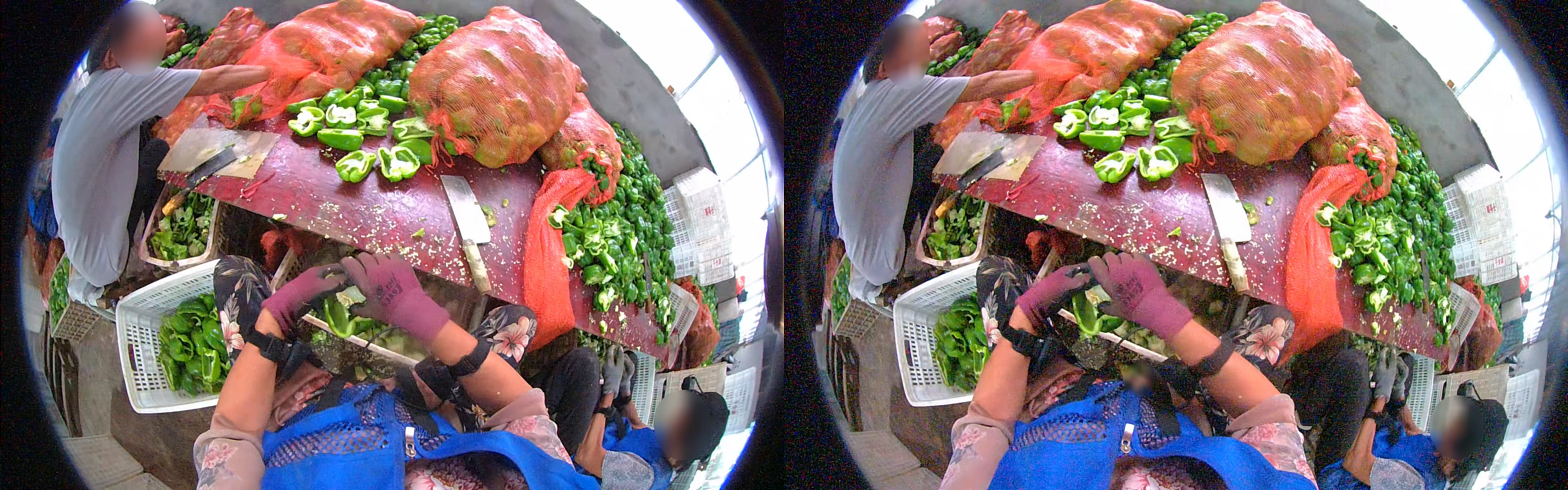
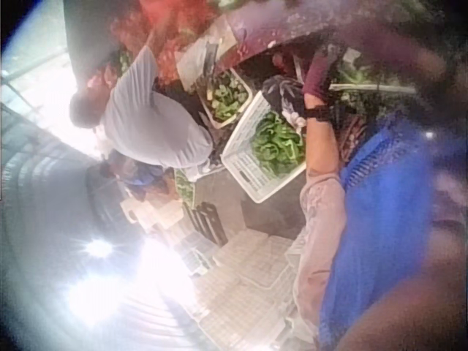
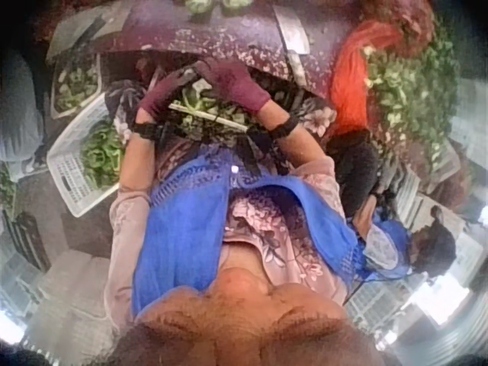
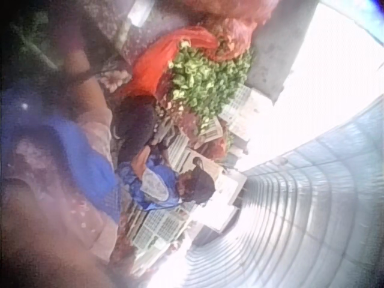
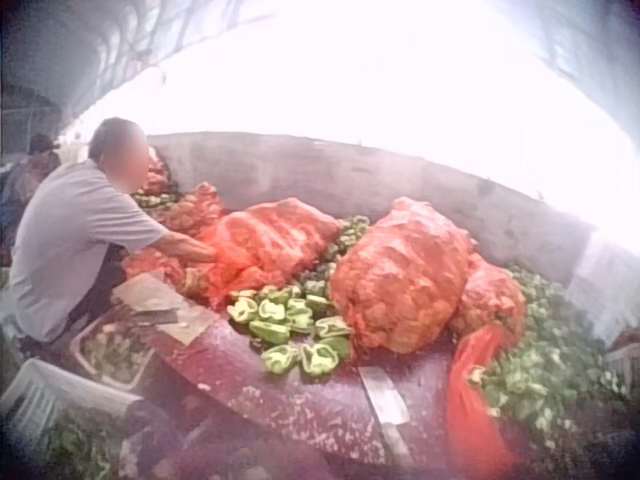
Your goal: The person prepares green peppers by hand, removing the seeds and stems from sliced pieces and dropping the cleaned peppers into a plastic bin located beneath the work table.
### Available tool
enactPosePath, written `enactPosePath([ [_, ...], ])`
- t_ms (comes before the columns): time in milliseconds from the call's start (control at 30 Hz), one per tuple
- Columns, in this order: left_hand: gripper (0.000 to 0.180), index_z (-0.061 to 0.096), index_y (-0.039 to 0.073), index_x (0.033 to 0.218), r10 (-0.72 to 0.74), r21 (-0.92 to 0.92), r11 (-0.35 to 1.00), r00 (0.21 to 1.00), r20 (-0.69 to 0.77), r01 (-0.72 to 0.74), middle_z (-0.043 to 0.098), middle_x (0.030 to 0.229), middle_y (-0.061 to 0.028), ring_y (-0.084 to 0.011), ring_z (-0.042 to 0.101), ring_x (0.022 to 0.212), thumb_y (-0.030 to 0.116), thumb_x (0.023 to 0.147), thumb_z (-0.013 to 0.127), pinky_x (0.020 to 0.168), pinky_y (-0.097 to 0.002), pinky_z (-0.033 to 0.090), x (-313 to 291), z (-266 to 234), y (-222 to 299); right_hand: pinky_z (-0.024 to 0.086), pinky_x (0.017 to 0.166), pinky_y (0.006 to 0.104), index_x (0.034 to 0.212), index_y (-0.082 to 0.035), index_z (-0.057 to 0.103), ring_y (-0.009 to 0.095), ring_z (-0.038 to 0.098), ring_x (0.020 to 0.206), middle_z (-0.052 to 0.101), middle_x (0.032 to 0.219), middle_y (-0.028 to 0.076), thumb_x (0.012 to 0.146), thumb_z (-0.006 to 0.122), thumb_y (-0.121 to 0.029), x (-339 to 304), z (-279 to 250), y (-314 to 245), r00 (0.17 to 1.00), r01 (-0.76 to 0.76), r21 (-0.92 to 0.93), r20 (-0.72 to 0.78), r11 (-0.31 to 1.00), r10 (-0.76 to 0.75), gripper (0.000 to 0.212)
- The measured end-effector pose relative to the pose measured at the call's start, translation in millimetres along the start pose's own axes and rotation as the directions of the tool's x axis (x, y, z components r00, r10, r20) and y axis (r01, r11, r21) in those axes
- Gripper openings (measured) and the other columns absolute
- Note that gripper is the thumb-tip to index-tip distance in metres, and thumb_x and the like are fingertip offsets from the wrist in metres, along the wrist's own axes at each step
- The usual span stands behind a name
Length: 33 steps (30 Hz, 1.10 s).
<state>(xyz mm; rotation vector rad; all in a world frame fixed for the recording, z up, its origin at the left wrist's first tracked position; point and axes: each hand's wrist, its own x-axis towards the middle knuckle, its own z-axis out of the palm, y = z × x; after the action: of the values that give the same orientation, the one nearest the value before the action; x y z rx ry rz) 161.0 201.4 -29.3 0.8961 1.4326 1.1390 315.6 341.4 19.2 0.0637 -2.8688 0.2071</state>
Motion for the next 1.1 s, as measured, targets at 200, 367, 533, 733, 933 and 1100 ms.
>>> enactPosePath([
  [200, 0.062, 0.03, 0.005, 0.144, 0.102, -0.384, 0.914, 0.99, -0.097, -0.132, 0.043, 0.138, -0.0067, -0.0147, 0.042, 0.123, 0.028, 0.093, 0.058, 0.105, -0.0272, 0.035, -16, 30, 11, 0.051, 0.066, 0.0422, 0.103, -0.008, 0.049, 0.032, 0.063, 0.078, 0.059, 0.088, 0.013, 0.064, 0.076, -0.037, -10, 20, 18, 0.963, -0.266, 0.111, -0.011, 0.958, 0.268, 0.056],
  [367, 0.061, 0.037, 0.005, 0.14, 0.267, -0.171, 0.912, 0.856, -0.442, -0.373, 0.047, 0.133, -0.0069, -0.0157, 0.045, 0.119, 0.009, 0.086, 0.066, 0.103, -0.0284, 0.036, 5, 60, -14, 0.051, 0.067, 0.0431, 0.103, -0.006, 0.048, 0.034, 0.064, 0.079, 0.062, 0.088, 0.016, 0.071, 0.071, -0.038, -5, 38, 15, 0.912, -0.409, 0.122, 0.042, 0.904, 0.407, 0.051],
  [533, 0.051, 0.047, 0.003, 0.132, 0.245, -0.095, 0.94, 0.845, -0.475, -0.326, 0.056, 0.122, -0.0076, -0.0147, 0.052, 0.112, 0.008, 0.084, 0.064, 0.096, -0.028, 0.042, 2, 52, -13, 0.051, 0.066, 0.0428, 0.099, -0.003, 0.052, 0.034, 0.065, 0.08, 0.064, 0.085, 0.019, 0.075, 0.068, -0.033, -13, 37, 21, 0.904, -0.412, 0.334, 0.034, 0.848, 0.426, 0.041],
  [733, 0.049, 0.049, 0.001, 0.129, 0.022, -0.466, 0.853, 0.907, -0.42, -0.236, 0.058, 0.12, -0.0087, -0.0168, 0.056, 0.107, 0.0, 0.081, 0.06, 0.093, -0.0282, 0.045, -2, 33, -30, 0.051, 0.071, 0.0338, 0.111, -0.005, 0.063, 0.023, 0.065, 0.075, 0.067, 0.082, 0.016, 0.087, 0.058, -0.024, -22, 62, 52, 0.783, -0.43, 0.898, 0.322, 0.09, 0.532, 0.031],
  [933, 0.044, 0.051, 0.0, 0.125, 0.065, -0.438, 0.826, 0.832, -0.551, -0.355, 0.06, 0.115, -0.0101, -0.0176, 0.06, 0.102, 0.002, 0.081, 0.057, 0.089, -0.0294, 0.049, -9, 15, -32, 0.051, 0.061, 0.026, 0.107, -0.001, 0.063, 0.015, 0.063, 0.07, 0.067, 0.085, 0.007, 0.095, 0.049, -0.03, -31, 52, 47, 0.804, -0.147, 0.938, 0.298, -0.313, 0.515, 0.034],
  [1100, 0.055, 0.05, 0.007, 0.128, 0.37, 0.103, 0.913, 0.697, -0.615, -0.394, 0.057, 0.122, -0.0102, -0.0233, 0.057, 0.11, -0.002, 0.074, 0.063, 0.097, -0.0344, 0.045, -12, 10, 8, 0.054, 0.076, 0.0399, 0.114, -0.006, 0.062, 0.028, 0.068, 0.084, 0.069, 0.096, 0.014, 0.082, 0.06, -0.053, -44, 40, 60, 0.818, -0.566, 0.5, 0.244, 0.655, 0.521, 0.057],
])
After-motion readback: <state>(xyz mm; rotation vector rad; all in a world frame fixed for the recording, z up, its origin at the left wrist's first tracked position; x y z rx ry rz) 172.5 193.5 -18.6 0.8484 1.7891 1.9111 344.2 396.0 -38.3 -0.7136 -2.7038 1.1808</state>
